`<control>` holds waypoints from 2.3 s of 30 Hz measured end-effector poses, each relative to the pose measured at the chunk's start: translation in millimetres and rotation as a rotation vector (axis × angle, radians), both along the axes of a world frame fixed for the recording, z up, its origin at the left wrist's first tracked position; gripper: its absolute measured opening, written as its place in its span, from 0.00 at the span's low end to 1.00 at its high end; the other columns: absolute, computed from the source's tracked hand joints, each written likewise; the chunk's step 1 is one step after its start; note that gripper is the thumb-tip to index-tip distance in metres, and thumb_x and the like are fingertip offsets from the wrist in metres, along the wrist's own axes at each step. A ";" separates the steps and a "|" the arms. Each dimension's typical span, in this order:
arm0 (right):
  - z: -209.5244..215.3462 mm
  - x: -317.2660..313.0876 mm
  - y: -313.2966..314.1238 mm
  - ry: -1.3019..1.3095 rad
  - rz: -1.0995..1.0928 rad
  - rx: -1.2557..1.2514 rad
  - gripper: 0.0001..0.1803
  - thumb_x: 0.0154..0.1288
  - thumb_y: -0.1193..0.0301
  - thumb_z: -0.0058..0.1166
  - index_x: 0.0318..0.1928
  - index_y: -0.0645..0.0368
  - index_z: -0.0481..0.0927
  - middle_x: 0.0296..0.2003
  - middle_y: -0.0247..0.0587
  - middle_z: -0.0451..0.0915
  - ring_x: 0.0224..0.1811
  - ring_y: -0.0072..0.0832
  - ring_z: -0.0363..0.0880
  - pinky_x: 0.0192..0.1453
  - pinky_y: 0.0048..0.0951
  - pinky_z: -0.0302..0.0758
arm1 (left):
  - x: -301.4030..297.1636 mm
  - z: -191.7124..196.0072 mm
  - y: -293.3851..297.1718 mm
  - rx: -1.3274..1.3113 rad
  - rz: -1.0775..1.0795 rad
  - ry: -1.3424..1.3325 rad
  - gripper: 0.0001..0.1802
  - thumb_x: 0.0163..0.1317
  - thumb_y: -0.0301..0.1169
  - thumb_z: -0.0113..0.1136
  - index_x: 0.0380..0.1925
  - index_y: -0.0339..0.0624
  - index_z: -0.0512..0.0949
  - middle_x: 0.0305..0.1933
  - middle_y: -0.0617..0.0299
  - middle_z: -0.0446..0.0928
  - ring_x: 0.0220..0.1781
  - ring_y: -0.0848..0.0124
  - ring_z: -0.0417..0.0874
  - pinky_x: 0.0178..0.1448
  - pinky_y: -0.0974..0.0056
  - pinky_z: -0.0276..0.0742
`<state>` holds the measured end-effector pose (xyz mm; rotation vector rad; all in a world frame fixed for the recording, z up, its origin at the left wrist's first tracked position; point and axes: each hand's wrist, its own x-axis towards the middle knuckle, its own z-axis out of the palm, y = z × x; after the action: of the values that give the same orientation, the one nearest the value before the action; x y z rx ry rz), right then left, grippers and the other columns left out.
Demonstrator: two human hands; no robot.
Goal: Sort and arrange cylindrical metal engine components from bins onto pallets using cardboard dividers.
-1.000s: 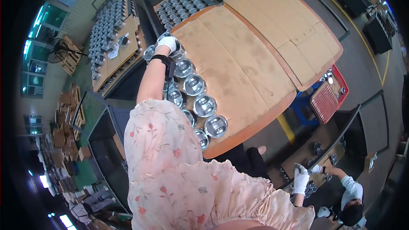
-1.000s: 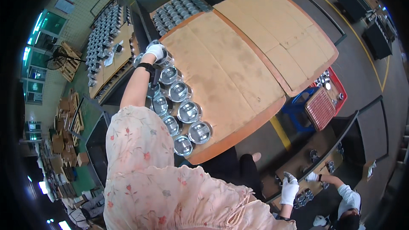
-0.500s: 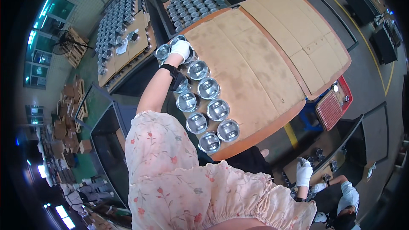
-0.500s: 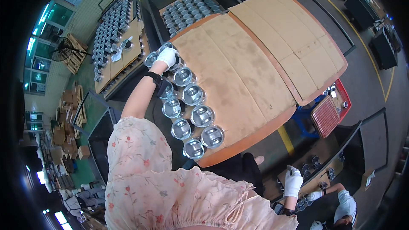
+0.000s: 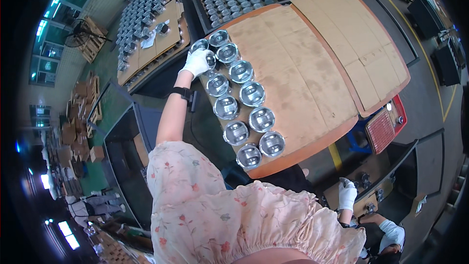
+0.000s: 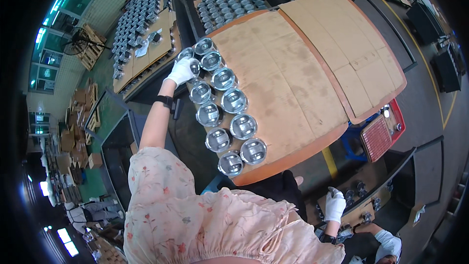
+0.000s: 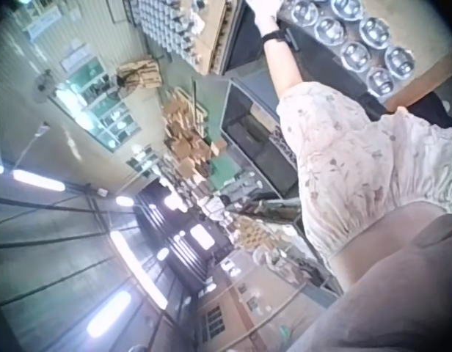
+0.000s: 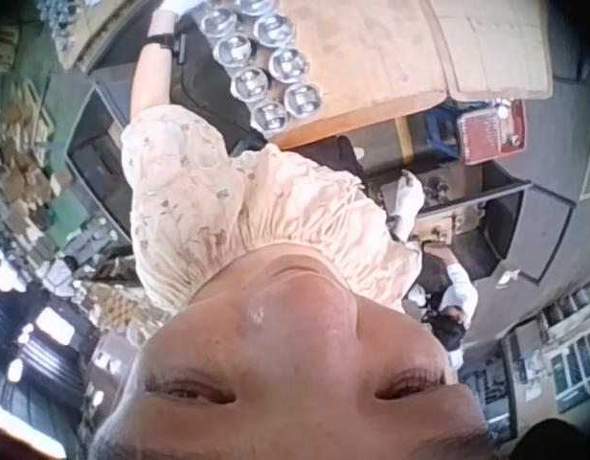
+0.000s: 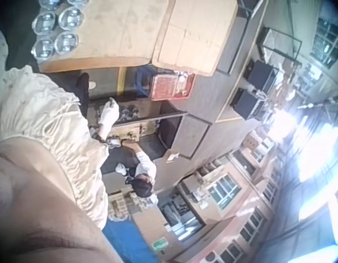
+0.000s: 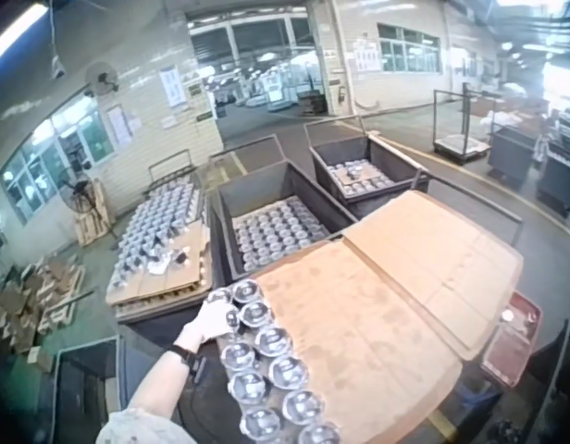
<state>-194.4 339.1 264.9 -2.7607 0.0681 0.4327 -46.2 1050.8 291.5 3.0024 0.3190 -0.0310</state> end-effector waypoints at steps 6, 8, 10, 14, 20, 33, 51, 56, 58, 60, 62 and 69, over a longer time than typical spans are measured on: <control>-9.1 5.4 -0.7 0.032 0.016 -0.003 0.10 0.58 0.71 0.56 0.41 0.54 0.84 0.34 0.47 0.83 0.36 0.39 0.83 0.43 0.35 0.78 | 12.3 -14.2 -7.0 0.083 0.175 0.041 0.14 0.51 0.26 0.56 0.39 0.45 0.81 0.44 0.49 0.80 0.50 0.53 0.79 0.54 0.55 0.74; -10.8 4.5 -0.6 0.020 -0.005 0.018 0.10 0.58 0.71 0.57 0.41 0.54 0.84 0.34 0.47 0.83 0.36 0.39 0.83 0.43 0.35 0.78 | 15.5 -17.1 -7.3 0.019 0.195 0.015 0.12 0.53 0.26 0.55 0.39 0.43 0.81 0.43 0.47 0.79 0.49 0.52 0.79 0.54 0.54 0.74; -12.6 3.4 -2.2 0.024 -0.003 0.013 0.10 0.58 0.71 0.57 0.41 0.54 0.84 0.34 0.47 0.83 0.36 0.39 0.83 0.43 0.35 0.78 | 15.7 -19.6 -6.5 0.029 0.200 0.014 0.12 0.53 0.26 0.54 0.39 0.42 0.81 0.43 0.46 0.79 0.49 0.51 0.79 0.54 0.54 0.74; -21.0 2.0 -4.5 0.038 0.011 -0.005 0.09 0.58 0.70 0.56 0.39 0.53 0.84 0.34 0.48 0.82 0.37 0.44 0.82 0.43 0.40 0.77 | 19.9 -23.8 -2.5 0.086 0.211 0.037 0.13 0.59 0.30 0.52 0.43 0.46 0.81 0.48 0.47 0.79 0.51 0.53 0.80 0.55 0.55 0.75; -27.7 1.6 -3.2 0.054 0.022 0.001 0.09 0.58 0.69 0.56 0.39 0.52 0.84 0.35 0.49 0.82 0.37 0.44 0.82 0.43 0.40 0.77 | 20.4 -20.0 -0.9 0.070 0.183 0.097 0.14 0.57 0.29 0.53 0.43 0.45 0.81 0.48 0.47 0.79 0.51 0.53 0.79 0.56 0.55 0.74; -62.1 -77.0 -43.1 0.377 -0.414 -0.035 0.13 0.58 0.64 0.50 0.39 0.51 0.84 0.37 0.48 0.83 0.41 0.45 0.82 0.47 0.41 0.78 | -56.3 113.3 -125.6 -0.056 -0.037 0.236 0.20 0.58 0.24 0.50 0.51 0.27 0.73 0.52 0.41 0.75 0.52 0.48 0.76 0.62 0.56 0.69; -160.4 -204.8 -213.7 0.247 -1.071 0.252 0.13 0.57 0.66 0.48 0.37 0.48 0.86 0.39 0.46 0.83 0.44 0.44 0.81 0.50 0.41 0.76 | -131.9 133.2 -630.3 -0.214 -0.634 0.773 0.19 0.65 0.37 0.51 0.51 0.38 0.76 0.45 0.42 0.79 0.42 0.54 0.83 0.49 0.60 0.77; -165.8 -226.1 -256.1 0.271 -1.338 0.351 0.16 0.58 0.67 0.49 0.46 0.52 0.81 0.45 0.51 0.81 0.49 0.47 0.79 0.53 0.43 0.75 | -128.3 53.9 -774.9 -0.023 -1.410 0.652 0.16 0.63 0.36 0.53 0.46 0.39 0.76 0.41 0.42 0.78 0.41 0.47 0.79 0.44 0.50 0.77; -168.5 -236.0 -271.9 0.175 -1.485 0.322 0.19 0.58 0.69 0.48 0.50 0.53 0.78 0.47 0.53 0.79 0.50 0.48 0.78 0.54 0.43 0.74 | -122.8 26.1 -833.0 -0.084 -1.639 0.681 0.13 0.62 0.36 0.53 0.41 0.40 0.77 0.36 0.44 0.78 0.40 0.47 0.80 0.43 0.49 0.76; -176.4 -233.7 -289.6 0.174 -1.514 0.391 0.21 0.58 0.70 0.48 0.54 0.53 0.75 0.49 0.53 0.78 0.53 0.48 0.76 0.57 0.42 0.73 | -121.7 14.0 -894.0 0.092 -1.740 0.724 0.11 0.63 0.36 0.52 0.39 0.42 0.78 0.35 0.45 0.78 0.39 0.48 0.80 0.42 0.49 0.77; -202.9 -229.9 -301.5 0.025 -1.502 0.352 0.23 0.57 0.72 0.49 0.55 0.53 0.73 0.50 0.53 0.77 0.55 0.47 0.74 0.59 0.41 0.71 | -111.9 -26.6 -946.3 0.047 -1.919 0.678 0.11 0.63 0.36 0.50 0.38 0.44 0.79 0.34 0.47 0.79 0.39 0.49 0.81 0.41 0.49 0.77; -332.2 -203.9 -340.0 0.217 -1.558 0.399 0.30 0.49 0.75 0.59 0.57 0.49 0.72 0.63 0.53 0.63 0.60 0.47 0.69 0.63 0.37 0.69 | -119.4 -255.9 -1145.8 0.782 -2.386 0.596 0.13 0.56 0.29 0.55 0.42 0.39 0.79 0.45 0.53 0.80 0.49 0.58 0.81 0.47 0.58 0.78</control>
<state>-398.3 -0.9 -67.4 -1.5394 1.7323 0.2122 -165.7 -95.0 35.6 1.5152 -3.3015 -0.9738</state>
